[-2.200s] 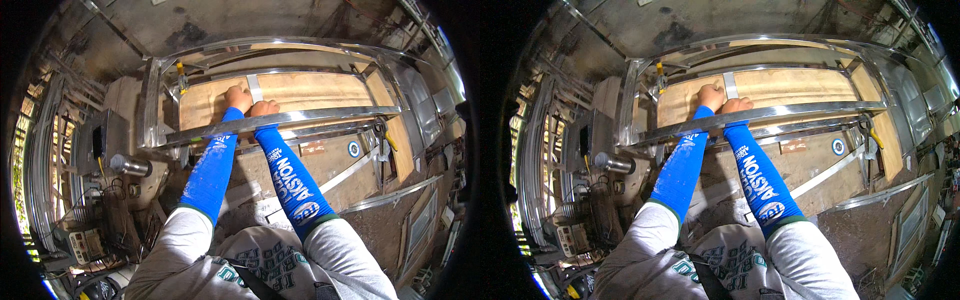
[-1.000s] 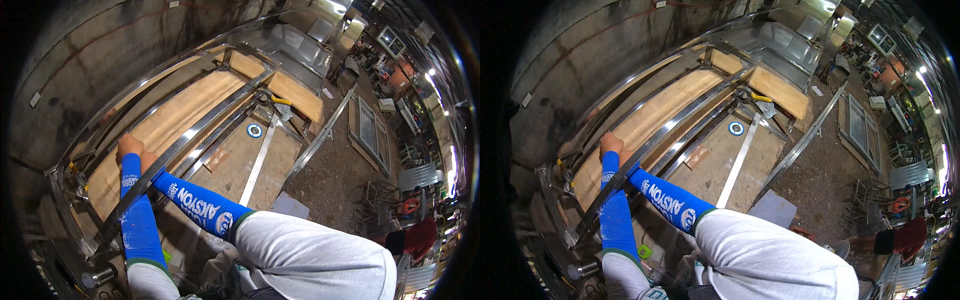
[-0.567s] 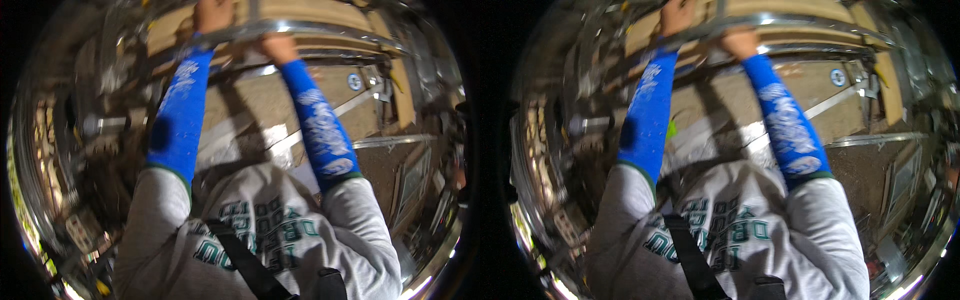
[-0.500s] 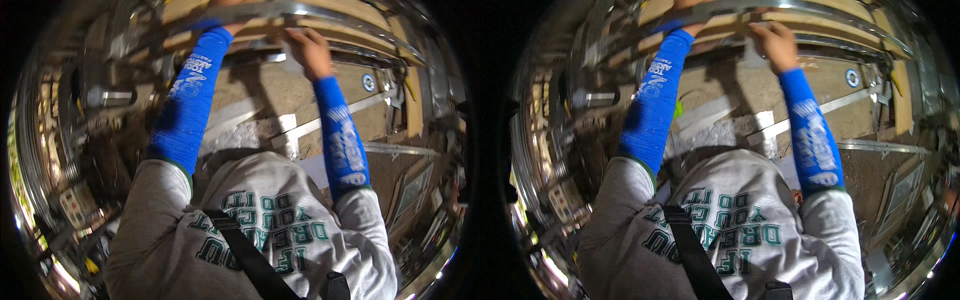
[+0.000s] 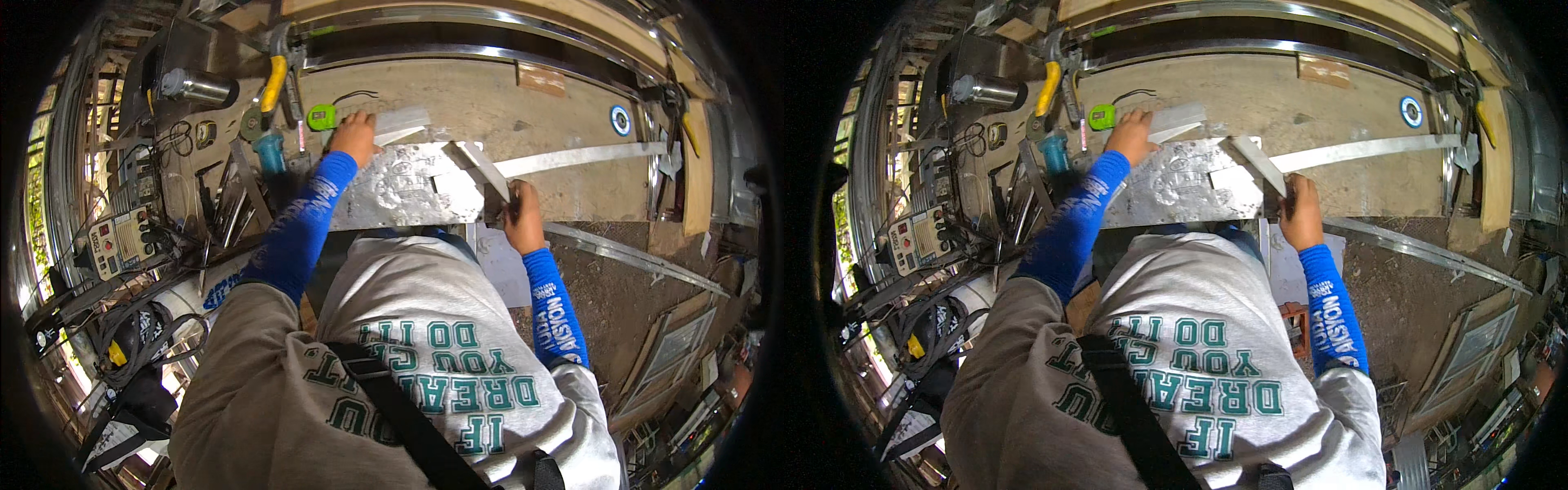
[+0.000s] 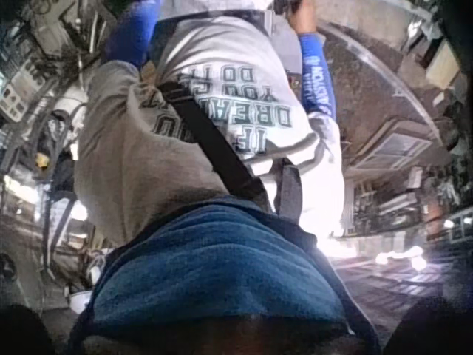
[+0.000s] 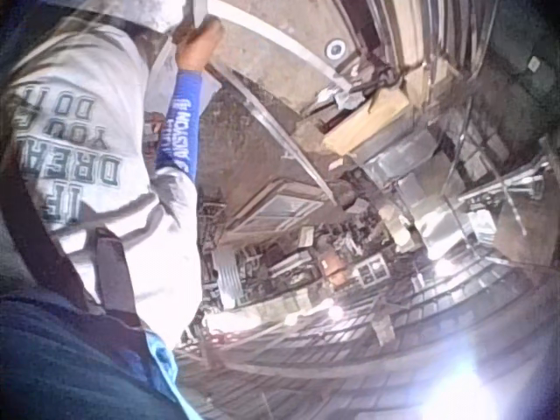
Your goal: The person measures and marks a flat metal bar with a tape measure and marker, then uses an angle grinder to cut the bar, producing sparks. The person fits the cut piece into a metal frame, then repeats the measuring and marking process on another section of the bar.
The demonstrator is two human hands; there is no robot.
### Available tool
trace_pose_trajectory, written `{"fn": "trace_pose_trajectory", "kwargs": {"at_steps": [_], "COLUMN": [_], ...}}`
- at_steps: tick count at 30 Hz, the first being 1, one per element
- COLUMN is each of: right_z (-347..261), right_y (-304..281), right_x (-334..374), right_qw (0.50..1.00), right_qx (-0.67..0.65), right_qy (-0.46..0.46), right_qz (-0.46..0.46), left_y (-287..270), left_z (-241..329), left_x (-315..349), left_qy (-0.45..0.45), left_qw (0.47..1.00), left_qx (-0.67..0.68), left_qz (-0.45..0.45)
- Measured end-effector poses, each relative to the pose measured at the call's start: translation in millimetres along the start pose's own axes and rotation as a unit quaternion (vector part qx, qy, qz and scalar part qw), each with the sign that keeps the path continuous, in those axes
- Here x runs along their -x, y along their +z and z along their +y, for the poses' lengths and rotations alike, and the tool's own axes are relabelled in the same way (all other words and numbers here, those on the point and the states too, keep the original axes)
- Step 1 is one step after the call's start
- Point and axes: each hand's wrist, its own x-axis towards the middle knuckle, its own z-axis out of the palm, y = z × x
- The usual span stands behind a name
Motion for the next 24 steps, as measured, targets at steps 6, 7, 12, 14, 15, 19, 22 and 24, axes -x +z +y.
{"fn": "trace_pose_trajectory", "kwargs": {"at_steps": [6, 7, 12, 14, 15, 19, 22, 24], "right_z": [1.4, 14.6, 41.7, 40.5, 43.1, 47.1, 54.8, 57.2], "right_y": [-3.5, -1.3, -1.7, -5.7, -7.6, -9.1, -4.7, -2.5], "right_x": [-48.8, -58.2, -92.2, -105.1, -111.6, -121.8, -135.0, -156.6], "right_qw": [0.981, 0.974, 0.947, 0.941, 0.935, 0.901, 0.891, 0.887], "right_qx": [0.154, 0.177, 0.233, 0.224, 0.218, 0.177, 0.254, 0.303], "right_qy": [-0.057, -0.095, -0.205, -0.202, -0.216, -0.317, -0.298, -0.255], "right_qz": [-0.1, -0.106, -0.088, -0.155, -0.179, -0.238, -0.231, -0.237], "left_y": [-13.8, -16.1, -12.9, -10.5, -11.0, -13.9, -16.4, -33.6], "left_z": [-18.1, -14.5, -4.8, -4.4, -3.5, -13.4, -16.7, -7.9], "left_x": [-20.2, -20.3, -3.0, -5.1, -8.5, -15.6, -17.3, -20.9], "left_qy": [0.014, 0.017, -0.029, -0.021, -0.015, 0.0, 0.027, 0.05], "left_qw": [0.998, 0.999, 0.999, 1.0, 0.999, 1.0, 0.999, 0.998], "left_qx": [-0.007, -0.004, 0.025, -0.015, -0.033, -0.007, 0.018, 0.02], "left_qz": [-0.062, -0.05, 0.018, 0.01, 0.007, -0.023, 0.015, 0.042]}}
